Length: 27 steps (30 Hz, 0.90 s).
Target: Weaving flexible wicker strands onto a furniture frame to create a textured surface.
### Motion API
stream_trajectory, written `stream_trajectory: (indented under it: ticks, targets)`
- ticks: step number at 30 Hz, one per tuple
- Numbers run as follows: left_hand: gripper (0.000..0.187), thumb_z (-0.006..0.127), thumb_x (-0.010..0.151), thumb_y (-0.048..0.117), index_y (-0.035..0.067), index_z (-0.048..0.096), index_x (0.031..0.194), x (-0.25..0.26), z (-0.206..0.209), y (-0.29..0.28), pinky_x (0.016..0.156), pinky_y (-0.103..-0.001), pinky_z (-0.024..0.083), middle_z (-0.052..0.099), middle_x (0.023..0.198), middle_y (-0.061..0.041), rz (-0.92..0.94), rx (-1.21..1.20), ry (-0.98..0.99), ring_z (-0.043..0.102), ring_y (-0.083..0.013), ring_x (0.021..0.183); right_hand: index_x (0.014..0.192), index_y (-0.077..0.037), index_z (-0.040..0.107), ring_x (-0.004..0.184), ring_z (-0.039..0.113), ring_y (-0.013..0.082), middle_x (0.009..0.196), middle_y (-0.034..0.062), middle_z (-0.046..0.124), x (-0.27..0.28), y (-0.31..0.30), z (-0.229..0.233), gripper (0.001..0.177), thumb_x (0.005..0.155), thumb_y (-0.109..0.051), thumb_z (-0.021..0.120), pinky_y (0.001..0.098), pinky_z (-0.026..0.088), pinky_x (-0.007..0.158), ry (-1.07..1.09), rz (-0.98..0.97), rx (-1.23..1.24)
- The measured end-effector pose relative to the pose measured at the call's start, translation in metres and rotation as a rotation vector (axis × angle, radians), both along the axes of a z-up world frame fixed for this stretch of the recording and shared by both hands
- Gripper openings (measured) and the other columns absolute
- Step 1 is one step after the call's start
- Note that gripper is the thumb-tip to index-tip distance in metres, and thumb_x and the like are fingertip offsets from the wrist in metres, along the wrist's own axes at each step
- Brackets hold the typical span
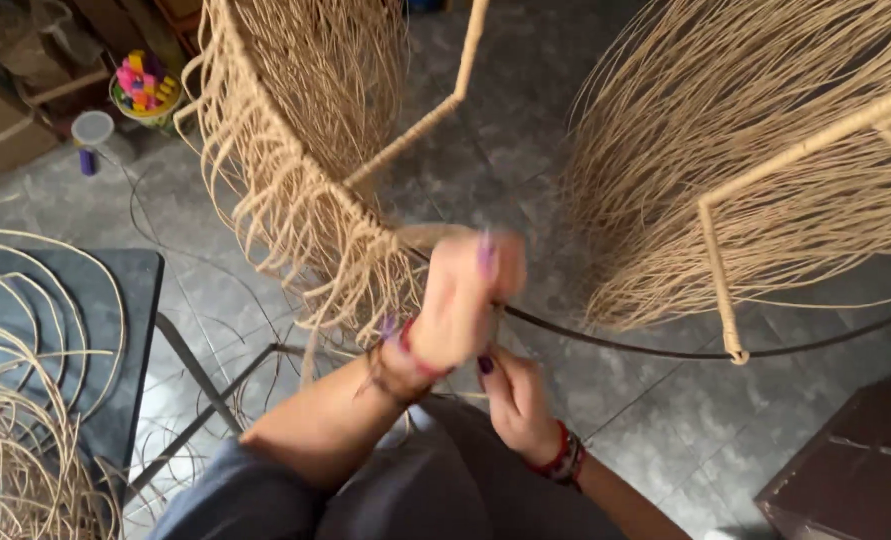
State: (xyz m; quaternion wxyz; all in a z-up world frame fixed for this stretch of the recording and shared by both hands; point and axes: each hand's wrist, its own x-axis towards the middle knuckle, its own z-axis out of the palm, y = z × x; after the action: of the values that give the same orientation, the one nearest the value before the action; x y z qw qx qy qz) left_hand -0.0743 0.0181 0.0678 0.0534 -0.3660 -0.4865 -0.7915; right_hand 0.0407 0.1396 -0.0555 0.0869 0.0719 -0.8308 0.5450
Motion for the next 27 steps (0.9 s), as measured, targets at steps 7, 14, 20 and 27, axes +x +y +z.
stream_trajectory:
  ticks: [7, 14, 20, 27]
  targets:
    - [0.055, 0.028, 0.114, 0.040, 0.014, 0.041, 0.067, 0.057, -0.057, -0.034, 0.098, -0.046, 0.038, 0.046, 0.061, 0.000, 0.032, -0.002, 0.052, 0.068, -0.0275, 0.085, 0.110, 0.001, 0.059, 0.097, 0.070, 0.0438, 0.108, 0.0254, 0.070, -0.002, 0.013, 0.038, 0.019, 0.099, -0.014, 0.054, 0.0492, 0.054, 0.084, 0.062, 0.237, 0.408]
    - [0.051, 0.040, 0.105, 0.040, 0.018, 0.028, 0.062, 0.051, -0.077, -0.029, 0.051, -0.031, 0.026, 0.021, 0.053, 0.003, -0.426, 0.547, -0.709, 0.024, -0.0159, 0.054, 0.113, -0.014, 0.070, 0.091, 0.063, 0.0275, 0.102, 0.0054, 0.065, -0.018, 0.020, 0.129, 0.020, 0.098, -0.026, 0.065, 0.0419, 0.048, 0.082, 0.346, -0.010, 0.936]
    - [0.050, 0.048, 0.103, 0.043, 0.020, 0.029, 0.063, 0.072, -0.116, -0.026, 0.043, -0.029, 0.013, 0.018, 0.058, 0.005, -0.433, 0.610, -0.893, 0.019, -0.0120, 0.054, 0.091, -0.014, 0.065, 0.063, 0.061, 0.0226, 0.079, 0.0007, 0.063, -0.023, 0.023, 0.106, 0.017, 0.101, -0.027, 0.064, 0.0386, 0.043, 0.052, 0.266, -0.043, 0.885]
    - [0.042, 0.041, 0.105, 0.024, 0.013, 0.043, 0.064, 0.016, -0.120, -0.052, 0.055, -0.042, 0.037, 0.043, 0.054, -0.006, 0.223, 0.730, -0.597, 0.039, -0.0233, 0.052, 0.095, -0.016, 0.068, 0.065, 0.064, 0.0206, 0.086, -0.0025, 0.068, -0.035, 0.037, 0.103, 0.014, 0.102, -0.028, 0.064, 0.0367, 0.045, 0.053, 0.329, -0.118, 0.981]
